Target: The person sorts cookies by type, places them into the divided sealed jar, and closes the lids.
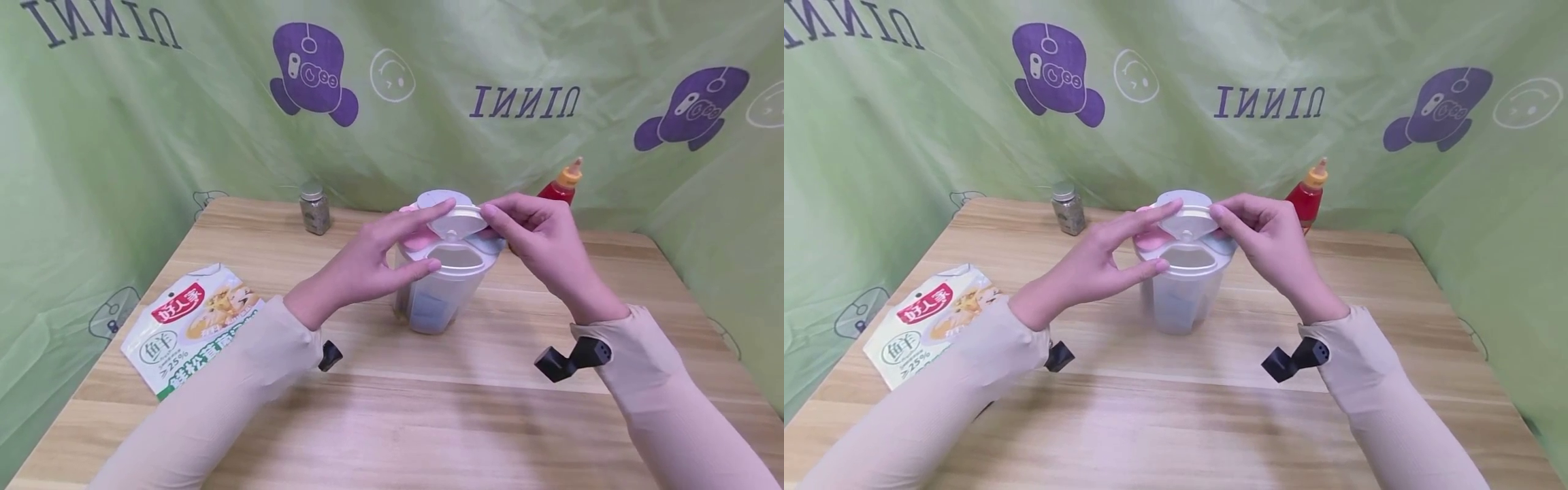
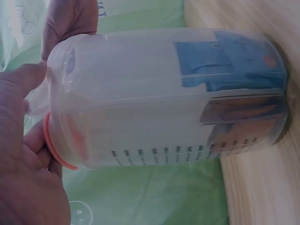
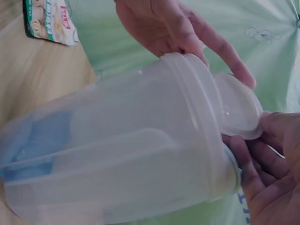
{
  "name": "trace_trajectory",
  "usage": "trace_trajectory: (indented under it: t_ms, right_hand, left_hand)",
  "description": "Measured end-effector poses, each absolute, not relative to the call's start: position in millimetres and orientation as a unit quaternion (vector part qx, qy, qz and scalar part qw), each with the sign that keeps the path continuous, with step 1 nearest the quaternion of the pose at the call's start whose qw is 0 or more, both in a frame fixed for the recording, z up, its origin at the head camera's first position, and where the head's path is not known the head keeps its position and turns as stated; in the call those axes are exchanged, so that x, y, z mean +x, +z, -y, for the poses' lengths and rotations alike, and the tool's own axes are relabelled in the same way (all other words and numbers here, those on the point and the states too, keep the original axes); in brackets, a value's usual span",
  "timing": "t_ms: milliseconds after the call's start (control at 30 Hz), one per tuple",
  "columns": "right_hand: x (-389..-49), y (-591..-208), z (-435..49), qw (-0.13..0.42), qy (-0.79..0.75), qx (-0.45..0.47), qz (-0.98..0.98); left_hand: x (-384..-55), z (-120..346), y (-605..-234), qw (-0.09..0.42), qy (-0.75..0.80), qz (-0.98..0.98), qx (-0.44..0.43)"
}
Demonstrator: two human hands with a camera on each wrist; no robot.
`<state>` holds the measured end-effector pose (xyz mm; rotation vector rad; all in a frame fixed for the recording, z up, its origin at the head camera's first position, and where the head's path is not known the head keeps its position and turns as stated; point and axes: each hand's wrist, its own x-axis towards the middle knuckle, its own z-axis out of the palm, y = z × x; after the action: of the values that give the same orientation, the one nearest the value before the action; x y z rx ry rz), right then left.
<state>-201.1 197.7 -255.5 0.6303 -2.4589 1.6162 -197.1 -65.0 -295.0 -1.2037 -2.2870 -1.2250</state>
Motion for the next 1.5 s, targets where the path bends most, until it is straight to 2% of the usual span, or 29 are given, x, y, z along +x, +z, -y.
trace_trajectory:
  t_ms: [133, 433, 1000, 1500]
  right_hand:
    - [-203, -250, -199, 0.06, 0.497, 0.22, 0.837]
    - [-201, -243, -206, 0.029, 0.453, 0.256, 0.853]
    - [-200, -261, -223, 0.033, 0.41, 0.412, 0.813]
    - [-194, -266, -220, 0.065, 0.391, 0.426, 0.813]
  left_hand:
    - [-196, 66, -285, 0.118, -0.421, 0.811, -0.388]
    - [-199, 64, -271, 0.111, -0.404, 0.834, -0.358]
    - [-202, 71, -260, -0.004, -0.344, 0.858, -0.382]
    - [-200, 71, -256, -0.001, -0.32, 0.861, -0.395]
